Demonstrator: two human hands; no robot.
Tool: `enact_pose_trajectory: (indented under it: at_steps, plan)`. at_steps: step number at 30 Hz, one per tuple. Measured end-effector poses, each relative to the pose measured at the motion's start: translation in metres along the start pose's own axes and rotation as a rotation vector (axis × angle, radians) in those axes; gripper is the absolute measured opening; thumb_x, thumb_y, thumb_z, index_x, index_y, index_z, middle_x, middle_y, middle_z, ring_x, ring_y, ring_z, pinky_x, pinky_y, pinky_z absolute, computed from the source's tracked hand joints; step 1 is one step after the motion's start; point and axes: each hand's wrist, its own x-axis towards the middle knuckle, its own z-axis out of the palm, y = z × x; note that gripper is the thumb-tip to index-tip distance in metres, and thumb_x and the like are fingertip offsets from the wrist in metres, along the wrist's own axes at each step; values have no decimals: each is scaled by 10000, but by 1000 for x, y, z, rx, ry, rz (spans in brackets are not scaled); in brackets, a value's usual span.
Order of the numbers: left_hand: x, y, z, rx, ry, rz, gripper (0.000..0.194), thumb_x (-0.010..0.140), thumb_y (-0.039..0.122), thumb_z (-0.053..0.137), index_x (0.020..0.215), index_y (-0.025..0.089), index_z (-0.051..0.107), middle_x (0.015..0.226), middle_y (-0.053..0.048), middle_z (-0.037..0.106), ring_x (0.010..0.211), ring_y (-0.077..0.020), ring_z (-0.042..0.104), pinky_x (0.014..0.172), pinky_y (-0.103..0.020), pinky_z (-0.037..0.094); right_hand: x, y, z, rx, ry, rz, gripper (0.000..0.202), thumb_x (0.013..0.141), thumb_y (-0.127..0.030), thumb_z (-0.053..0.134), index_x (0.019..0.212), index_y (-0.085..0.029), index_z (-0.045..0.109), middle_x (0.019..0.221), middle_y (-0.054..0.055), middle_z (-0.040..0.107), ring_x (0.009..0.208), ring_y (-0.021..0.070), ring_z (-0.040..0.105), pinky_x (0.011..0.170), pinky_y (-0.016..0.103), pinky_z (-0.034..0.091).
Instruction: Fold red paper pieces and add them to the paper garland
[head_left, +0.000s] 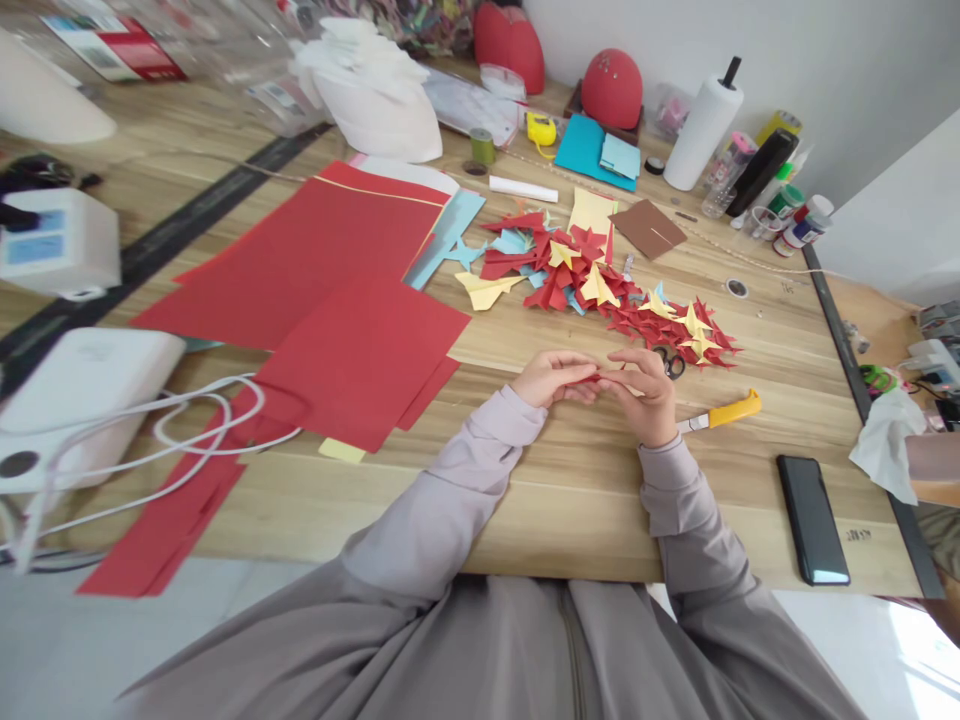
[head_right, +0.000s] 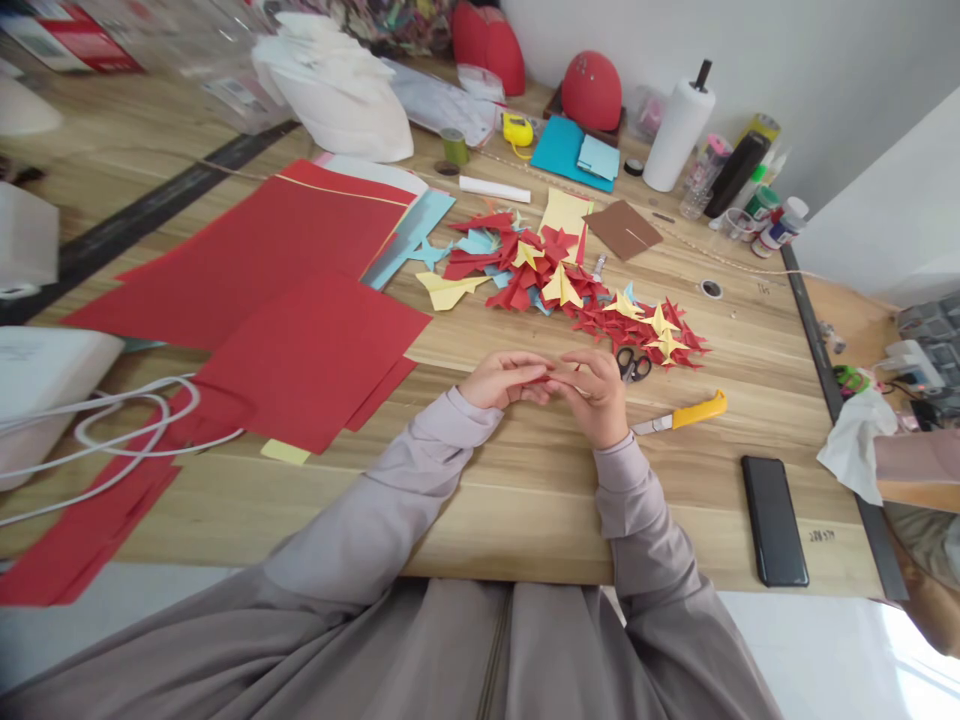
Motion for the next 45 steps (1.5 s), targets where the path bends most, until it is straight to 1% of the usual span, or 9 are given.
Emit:
enact_pose_trajectory:
  at_steps: [3,7,11,14,16,24,30,35,45]
  plan:
    - [1,-4,-2,23,-4,75,418,473,232,816,840,109,658,696,-70,702,586,-157,647,592,-294,528,0,-3,-1,-40,47,-23,115,736,-264,658,847,-287,681,1057,51,603,1009,222,539,873,431,436]
    - [6,-8,-5,20,97,144,454,453,226,818,860,107,657,726,-74,707,600,-159,650,614,-299,527,0,-9,-3,-91,126,-9,263,724,-281,663,985,-268,627,1173,95,519,1108,260,486,860,447,447]
    - [8,-10,-6,24,116,149,448,462,245,813,862,112,661,727,-75,708,581,-160,645,654,-340,529,-1,-8,-2,-39,149,29,288,738,-269,643,1021,-248,596,1059,93,582,1013,238,543,815,416,479]
    - [6,-9,-4,77,100,168,440,450,229,815,841,100,661,714,-78,704,597,-175,647,657,-356,524,-2,-7,1,11,121,69,151,772,-245,600,920,-232,627,902,67,632,863,201,591,725,360,508]
    - [6,-9,-2,115,108,195,445,424,202,819,826,98,660,712,-72,702,632,-178,651,678,-352,521,-2,-7,2,23,92,65,86,790,-225,574,839,-228,645,828,55,648,803,188,606,722,354,510]
    - [6,-14,4,253,185,335,398,447,224,796,806,115,664,763,-51,701,710,-165,646,774,-343,505,-1,-12,2,44,39,0,95,781,-200,579,816,-226,663,807,53,677,779,180,625,721,339,515]
    - [3,-9,6,313,153,292,306,508,265,765,758,115,671,705,-46,694,647,-163,635,710,-336,517,0,-13,1,73,3,39,98,777,-198,580,825,-219,663,805,49,681,780,180,629,722,336,511]
    - [1,-5,5,346,93,303,260,544,248,750,752,112,675,692,-48,693,616,-152,628,687,-319,518,2,-16,0,117,10,50,100,769,-164,582,809,-204,663,798,52,682,765,171,630,716,321,508]
    - [1,-4,5,273,62,285,285,517,212,772,752,92,663,676,-42,683,609,-134,611,644,-289,505,0,-17,-1,139,25,68,94,770,-154,563,796,-197,643,785,36,678,752,166,631,708,315,506]
